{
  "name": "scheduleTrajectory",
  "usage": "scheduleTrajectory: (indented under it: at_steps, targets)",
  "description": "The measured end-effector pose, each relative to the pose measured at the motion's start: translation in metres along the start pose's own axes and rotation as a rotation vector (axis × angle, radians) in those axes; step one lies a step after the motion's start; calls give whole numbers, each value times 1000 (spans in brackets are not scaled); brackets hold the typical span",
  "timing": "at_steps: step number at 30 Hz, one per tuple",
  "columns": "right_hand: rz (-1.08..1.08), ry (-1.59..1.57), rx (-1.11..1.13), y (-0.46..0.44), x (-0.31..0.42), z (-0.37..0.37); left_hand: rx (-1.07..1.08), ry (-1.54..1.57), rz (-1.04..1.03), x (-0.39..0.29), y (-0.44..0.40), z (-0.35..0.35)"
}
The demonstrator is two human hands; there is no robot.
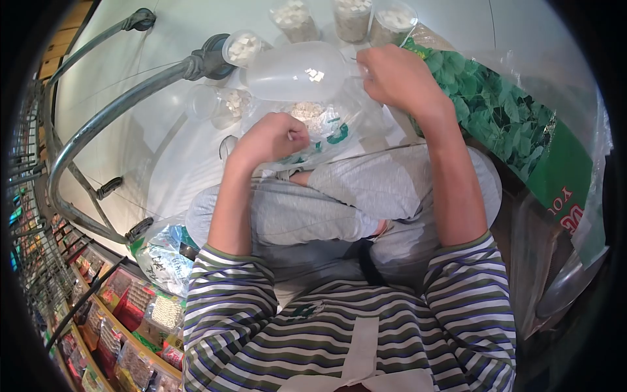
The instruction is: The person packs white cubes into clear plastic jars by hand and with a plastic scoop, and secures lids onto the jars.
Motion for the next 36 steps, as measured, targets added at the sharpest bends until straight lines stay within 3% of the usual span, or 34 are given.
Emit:
scheduleTrajectory:
  at_steps: [1,4,7,36]
  targets:
    - [-3,-3,1,0,0,0,-139,-173,120,15,-3,3]
    - [-2,1,17,-1,0,-3,-300,-351,168,49,-18,7]
    - [-20,-2,1,0,-1,-4,-477,-327,58,46,-29,15]
    - [-17,23,35,1,0,-6,-360,-540,-18,50,-58,-25]
Point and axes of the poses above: each hand's wrist, its own y-axis away from the middle knuckle, its own z-axis out of the back of the hand, x = y × z, the point moved 9 cm from there along -y, towards the middle knuckle, and after that the axes turned 5 degrees about y, right-handed, at the moved point
